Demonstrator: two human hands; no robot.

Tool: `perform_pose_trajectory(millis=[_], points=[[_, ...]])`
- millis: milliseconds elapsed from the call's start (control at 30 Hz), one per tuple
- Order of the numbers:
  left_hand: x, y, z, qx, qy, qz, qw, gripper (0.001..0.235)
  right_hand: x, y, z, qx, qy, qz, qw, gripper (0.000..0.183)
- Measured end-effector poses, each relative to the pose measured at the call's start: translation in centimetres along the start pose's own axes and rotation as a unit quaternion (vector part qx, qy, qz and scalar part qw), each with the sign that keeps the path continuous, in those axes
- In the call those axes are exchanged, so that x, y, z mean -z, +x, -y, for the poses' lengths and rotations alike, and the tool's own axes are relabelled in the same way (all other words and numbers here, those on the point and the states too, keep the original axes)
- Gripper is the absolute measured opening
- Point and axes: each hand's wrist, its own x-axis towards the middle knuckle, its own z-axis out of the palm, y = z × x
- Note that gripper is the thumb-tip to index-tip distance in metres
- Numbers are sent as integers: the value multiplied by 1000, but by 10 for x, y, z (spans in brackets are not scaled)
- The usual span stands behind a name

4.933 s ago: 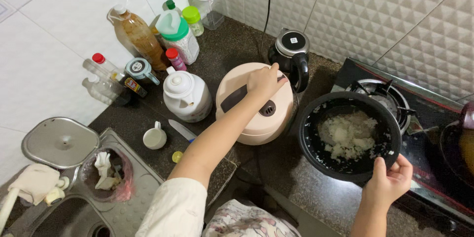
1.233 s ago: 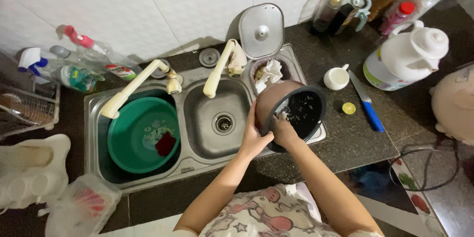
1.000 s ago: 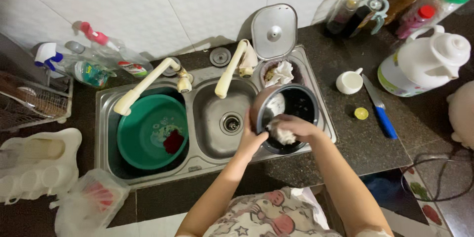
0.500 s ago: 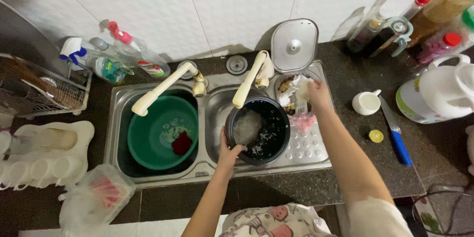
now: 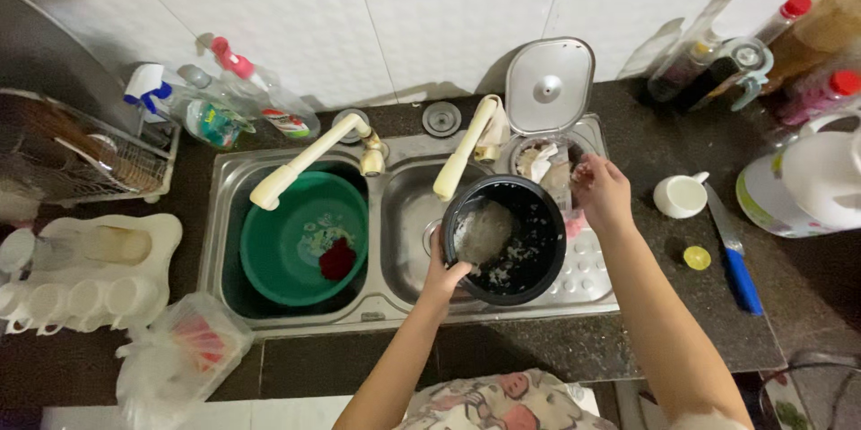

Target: The person removes the inner pot from a rice cooker, rinses rice under running water in the sink, and repeatedly drains and refills the pot. The person uses hands to agitate the rice and water, then pours out cloudy water into the sink. The pot remains in the sink at the end.

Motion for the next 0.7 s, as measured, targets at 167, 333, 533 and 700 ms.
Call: perform_pose_trajectory(millis=[167, 333, 533, 700], points=[[-33, -9, -23, 142, -38, 15, 989, 110, -14, -85, 11, -83, 22, 113, 990, 15], [-59, -19, -42, 139, -9, 47, 989, 111, -37, -102, -18, -65, -264, -7, 962, 28], [-66, -21, -25, 34, 7, 122, 992, 113, -29, -76, -40, 159, -569, -13, 807, 28], [-65, -18, -20, -17, 13, 156, 987, 109, -40, -91, -59, 274, -679, 129, 669, 23]])
